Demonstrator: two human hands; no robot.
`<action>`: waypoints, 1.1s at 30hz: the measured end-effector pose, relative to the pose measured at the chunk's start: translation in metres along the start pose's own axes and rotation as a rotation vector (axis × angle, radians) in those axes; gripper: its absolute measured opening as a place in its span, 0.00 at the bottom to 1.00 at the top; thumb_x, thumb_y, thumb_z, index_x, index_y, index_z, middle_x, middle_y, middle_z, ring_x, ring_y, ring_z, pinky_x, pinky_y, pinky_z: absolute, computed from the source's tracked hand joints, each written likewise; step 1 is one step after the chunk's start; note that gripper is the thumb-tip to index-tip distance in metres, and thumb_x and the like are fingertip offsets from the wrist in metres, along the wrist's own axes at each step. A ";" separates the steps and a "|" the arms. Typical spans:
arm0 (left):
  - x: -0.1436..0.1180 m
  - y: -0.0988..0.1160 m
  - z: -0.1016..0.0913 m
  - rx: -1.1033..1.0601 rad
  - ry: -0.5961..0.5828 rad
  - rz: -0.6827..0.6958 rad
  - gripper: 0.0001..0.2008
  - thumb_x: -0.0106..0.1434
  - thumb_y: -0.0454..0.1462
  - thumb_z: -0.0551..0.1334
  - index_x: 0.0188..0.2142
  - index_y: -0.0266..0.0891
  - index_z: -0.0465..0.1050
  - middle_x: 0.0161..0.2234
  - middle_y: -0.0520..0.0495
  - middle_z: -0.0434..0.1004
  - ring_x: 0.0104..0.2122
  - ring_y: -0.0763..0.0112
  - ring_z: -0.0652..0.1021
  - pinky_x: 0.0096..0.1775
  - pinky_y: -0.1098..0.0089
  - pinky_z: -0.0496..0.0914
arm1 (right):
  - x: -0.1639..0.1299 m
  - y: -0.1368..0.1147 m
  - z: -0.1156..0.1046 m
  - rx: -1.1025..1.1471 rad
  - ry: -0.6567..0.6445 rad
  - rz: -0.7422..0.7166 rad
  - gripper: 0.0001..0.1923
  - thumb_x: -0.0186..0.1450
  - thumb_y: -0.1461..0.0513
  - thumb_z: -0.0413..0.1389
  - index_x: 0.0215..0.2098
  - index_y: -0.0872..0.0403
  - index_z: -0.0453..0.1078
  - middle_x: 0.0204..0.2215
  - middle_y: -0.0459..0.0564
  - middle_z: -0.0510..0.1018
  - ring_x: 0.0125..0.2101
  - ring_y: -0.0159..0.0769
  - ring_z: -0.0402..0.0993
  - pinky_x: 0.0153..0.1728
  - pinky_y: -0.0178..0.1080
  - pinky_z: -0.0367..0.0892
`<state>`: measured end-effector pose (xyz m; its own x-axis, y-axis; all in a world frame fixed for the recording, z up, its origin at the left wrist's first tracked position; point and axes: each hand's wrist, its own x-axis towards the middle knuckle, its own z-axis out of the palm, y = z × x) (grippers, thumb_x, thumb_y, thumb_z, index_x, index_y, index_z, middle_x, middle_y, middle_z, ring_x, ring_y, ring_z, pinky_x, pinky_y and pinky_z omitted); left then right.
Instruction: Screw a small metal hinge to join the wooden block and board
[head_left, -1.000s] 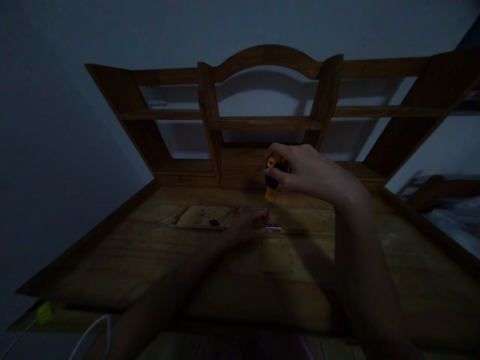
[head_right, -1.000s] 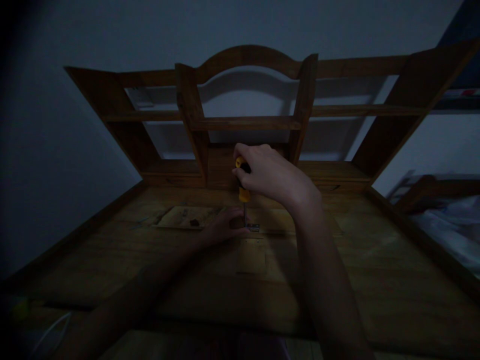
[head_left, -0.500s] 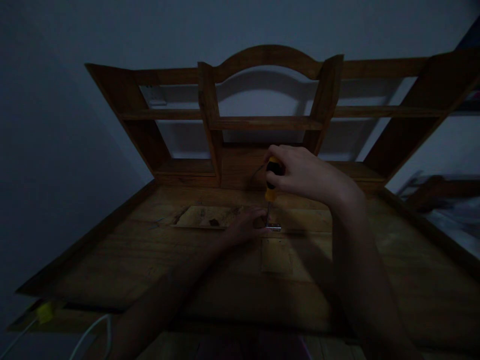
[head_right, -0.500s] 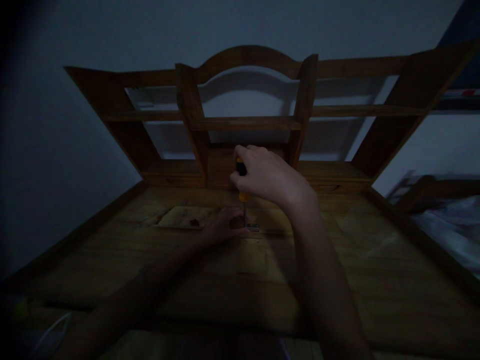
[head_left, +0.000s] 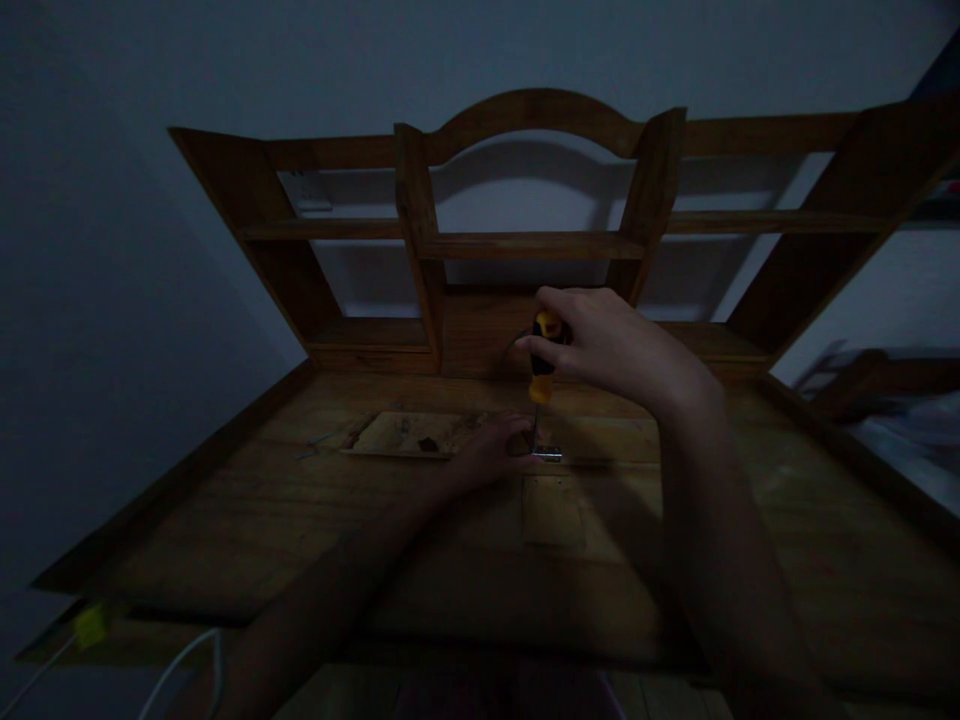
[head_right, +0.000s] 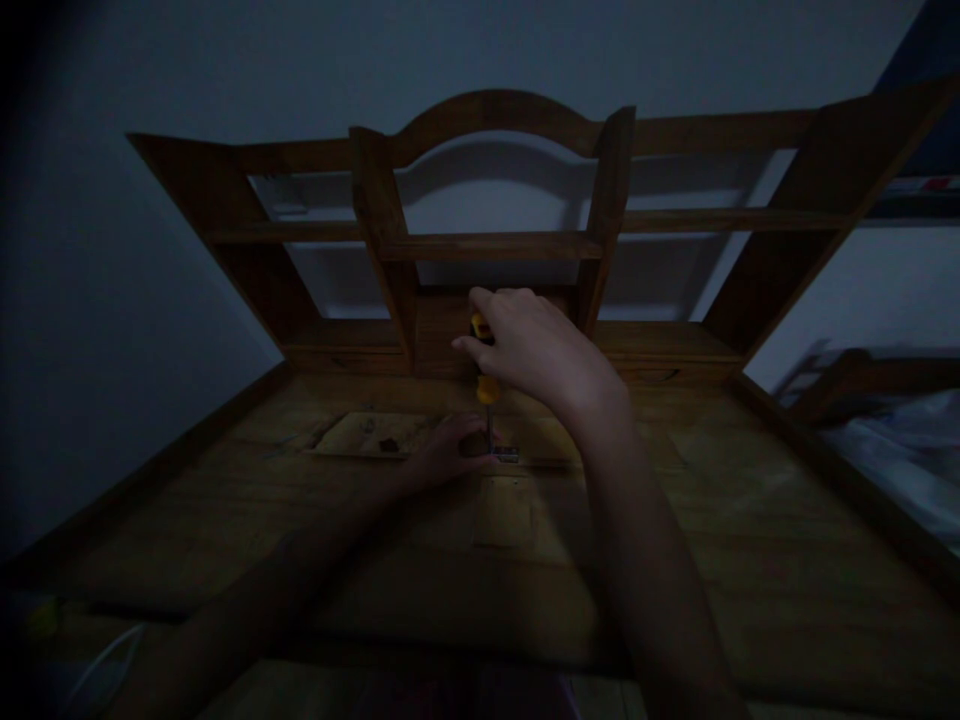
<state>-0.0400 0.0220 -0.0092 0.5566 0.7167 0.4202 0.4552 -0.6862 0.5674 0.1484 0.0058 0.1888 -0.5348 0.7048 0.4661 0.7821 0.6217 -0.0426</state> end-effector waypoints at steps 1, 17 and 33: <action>0.000 0.000 0.000 -0.004 0.004 0.004 0.11 0.64 0.39 0.70 0.45 0.40 0.76 0.44 0.49 0.80 0.46 0.62 0.79 0.50 0.63 0.72 | 0.000 0.000 0.001 -0.016 0.002 0.008 0.14 0.70 0.51 0.57 0.42 0.54 0.70 0.36 0.52 0.79 0.36 0.42 0.74 0.34 0.41 0.58; 0.000 -0.010 0.005 -0.030 0.000 -0.026 0.13 0.62 0.41 0.72 0.46 0.43 0.77 0.44 0.48 0.80 0.47 0.61 0.79 0.50 0.62 0.72 | -0.003 0.002 -0.007 0.159 -0.087 -0.019 0.09 0.69 0.57 0.55 0.45 0.53 0.69 0.35 0.51 0.78 0.36 0.41 0.73 0.33 0.38 0.60; 0.001 0.000 0.000 -0.037 -0.007 -0.005 0.11 0.64 0.40 0.70 0.45 0.42 0.76 0.44 0.49 0.80 0.46 0.63 0.79 0.50 0.64 0.72 | -0.004 -0.002 -0.007 0.131 -0.079 -0.015 0.11 0.68 0.59 0.54 0.47 0.54 0.69 0.41 0.54 0.80 0.40 0.44 0.75 0.38 0.39 0.64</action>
<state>-0.0397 0.0227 -0.0091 0.5593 0.7193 0.4120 0.4325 -0.6772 0.5952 0.1512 0.0000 0.1931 -0.5732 0.7167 0.3972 0.7283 0.6677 -0.1538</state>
